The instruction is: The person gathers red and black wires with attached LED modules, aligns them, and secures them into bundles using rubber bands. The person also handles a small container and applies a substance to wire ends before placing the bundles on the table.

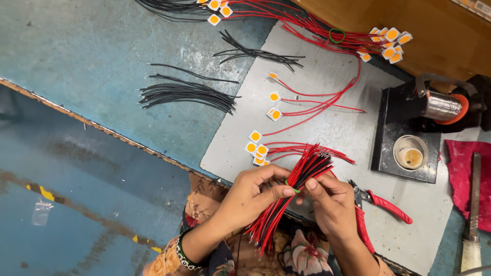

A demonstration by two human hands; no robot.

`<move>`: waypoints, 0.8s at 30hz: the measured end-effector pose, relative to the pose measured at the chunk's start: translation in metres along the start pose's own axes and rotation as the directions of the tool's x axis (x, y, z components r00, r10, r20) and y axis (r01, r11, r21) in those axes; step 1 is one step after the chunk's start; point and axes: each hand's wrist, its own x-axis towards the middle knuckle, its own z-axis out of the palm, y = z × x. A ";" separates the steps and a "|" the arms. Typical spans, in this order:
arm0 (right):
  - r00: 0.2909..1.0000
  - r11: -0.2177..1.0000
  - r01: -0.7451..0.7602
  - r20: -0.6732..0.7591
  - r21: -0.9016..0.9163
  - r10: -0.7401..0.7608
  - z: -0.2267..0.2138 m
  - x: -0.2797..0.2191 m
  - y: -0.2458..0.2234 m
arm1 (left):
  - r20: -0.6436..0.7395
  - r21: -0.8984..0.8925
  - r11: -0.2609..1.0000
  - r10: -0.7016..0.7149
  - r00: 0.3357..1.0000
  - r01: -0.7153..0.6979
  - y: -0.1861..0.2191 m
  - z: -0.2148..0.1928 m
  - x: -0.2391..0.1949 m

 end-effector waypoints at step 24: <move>0.989 0.975 0.142 -0.021 -0.171 -0.147 0.021 -0.029 -0.021 | -0.060 0.341 0.886 0.353 0.934 -0.313 0.017 0.021 -0.022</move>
